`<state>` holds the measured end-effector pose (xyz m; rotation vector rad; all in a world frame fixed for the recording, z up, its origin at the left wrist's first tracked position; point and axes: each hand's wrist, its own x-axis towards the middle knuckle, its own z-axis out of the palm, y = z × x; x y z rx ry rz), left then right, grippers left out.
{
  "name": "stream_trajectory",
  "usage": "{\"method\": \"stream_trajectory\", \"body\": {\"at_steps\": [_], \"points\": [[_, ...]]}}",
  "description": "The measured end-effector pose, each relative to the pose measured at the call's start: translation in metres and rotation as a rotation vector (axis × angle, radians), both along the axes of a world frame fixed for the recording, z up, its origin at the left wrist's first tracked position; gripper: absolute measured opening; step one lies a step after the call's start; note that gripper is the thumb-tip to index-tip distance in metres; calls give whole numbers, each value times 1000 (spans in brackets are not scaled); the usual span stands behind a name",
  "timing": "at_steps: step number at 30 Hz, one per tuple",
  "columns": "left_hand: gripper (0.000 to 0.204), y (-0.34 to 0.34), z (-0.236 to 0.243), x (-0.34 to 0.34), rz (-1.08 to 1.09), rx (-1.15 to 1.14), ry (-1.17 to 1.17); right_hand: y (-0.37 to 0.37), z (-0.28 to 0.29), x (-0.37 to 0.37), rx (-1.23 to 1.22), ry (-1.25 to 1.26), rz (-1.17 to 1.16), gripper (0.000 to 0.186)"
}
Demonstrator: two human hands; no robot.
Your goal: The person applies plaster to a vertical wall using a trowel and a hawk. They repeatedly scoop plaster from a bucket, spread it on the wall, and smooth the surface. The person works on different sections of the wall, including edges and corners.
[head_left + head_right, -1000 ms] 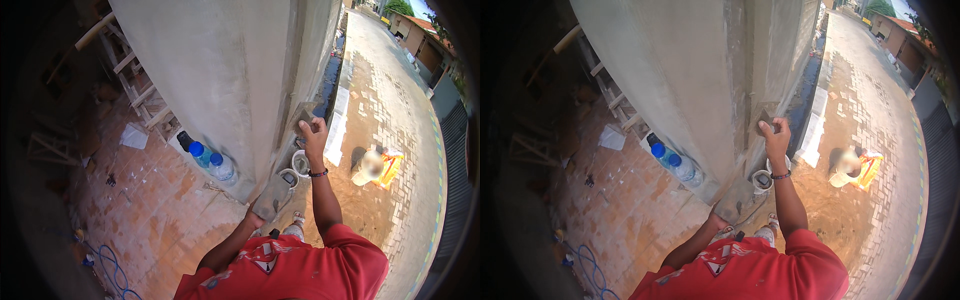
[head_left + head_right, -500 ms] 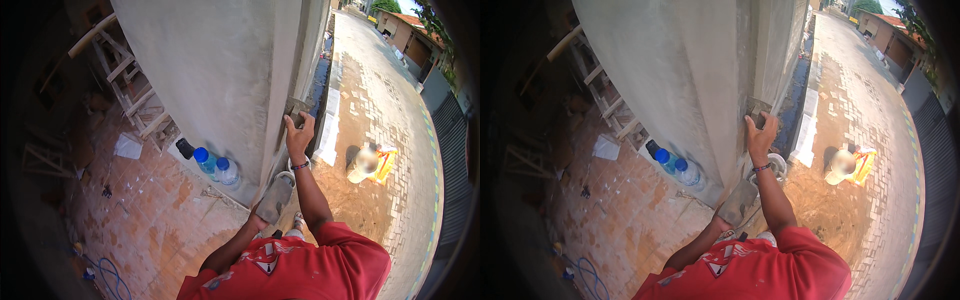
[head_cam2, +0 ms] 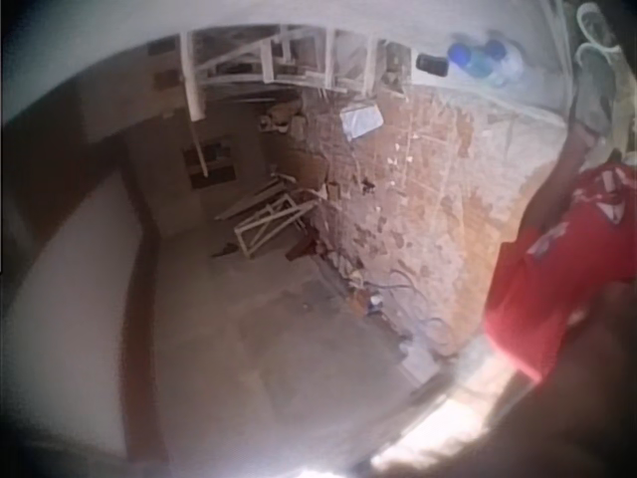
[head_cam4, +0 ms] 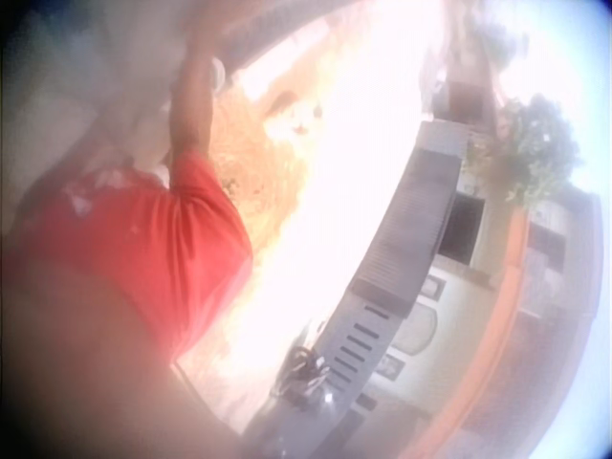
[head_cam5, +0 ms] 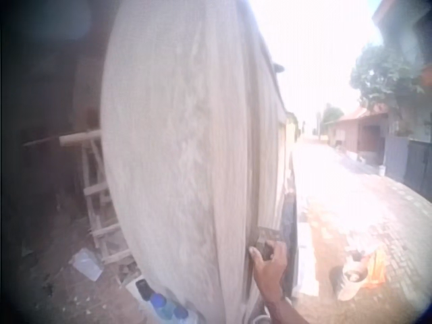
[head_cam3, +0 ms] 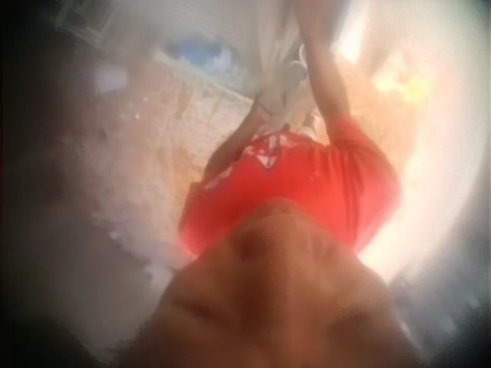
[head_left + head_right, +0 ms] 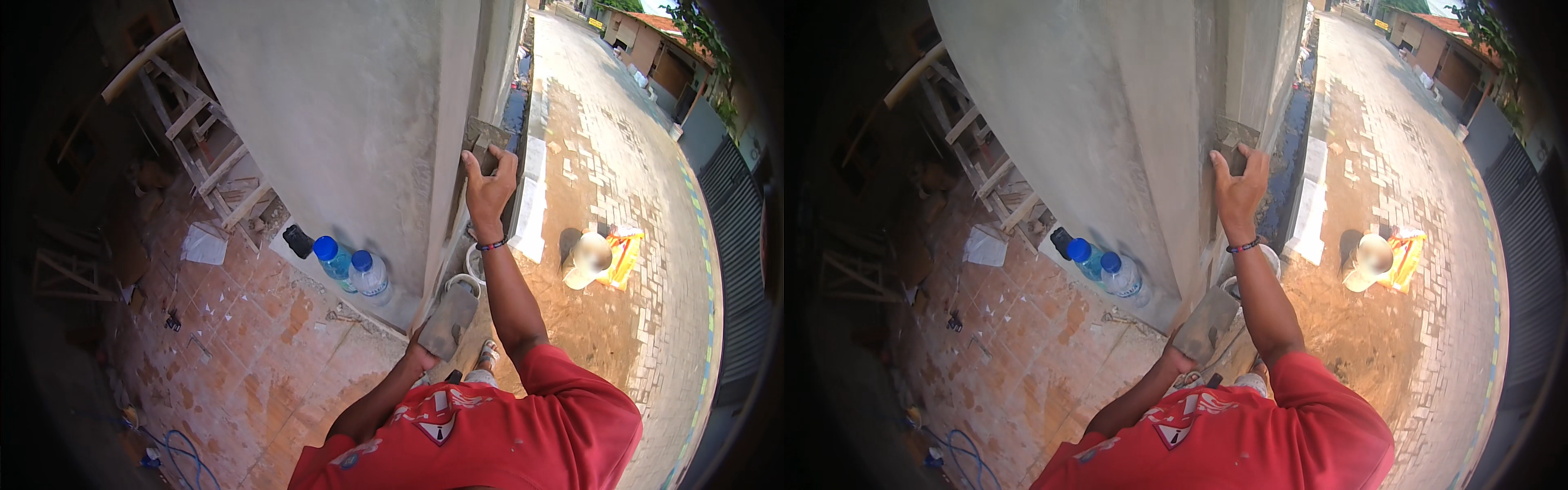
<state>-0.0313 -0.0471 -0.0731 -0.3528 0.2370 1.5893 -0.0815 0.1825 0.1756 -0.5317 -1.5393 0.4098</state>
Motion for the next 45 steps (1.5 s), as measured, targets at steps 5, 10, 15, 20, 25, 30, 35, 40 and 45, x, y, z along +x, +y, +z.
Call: {"method": "stream_trajectory", "body": {"at_steps": [5,10,15,20,25,30,35,40,45], "points": [[39,-4,2,2,30,-22,-23,-14,-95,14,-168,-171,6,38],[41,-10,-16,-3,10,40,-62,4,-125,43,-208,1,153,35],[42,-9,-17,1,16,86,-119,36,-73,35,-200,50,266,30],[42,-5,-19,5,51,36,-112,48,-42,11,-46,-23,273,30],[39,-7,-9,9,52,29,-103,85,-64,5,-140,-70,152,36],[38,-11,0,3,105,91,-79,65,-34,8,-335,153,548,39],[38,-9,11,7,80,-12,-50,82,-21,-1,-145,-32,479,37],[38,-4,6,11,62,-8,-63,104,-56,-8,-369,-71,278,35],[37,-13,-5,10,99,-63,-98,68,-50,24,-513,105,509,21]]}}
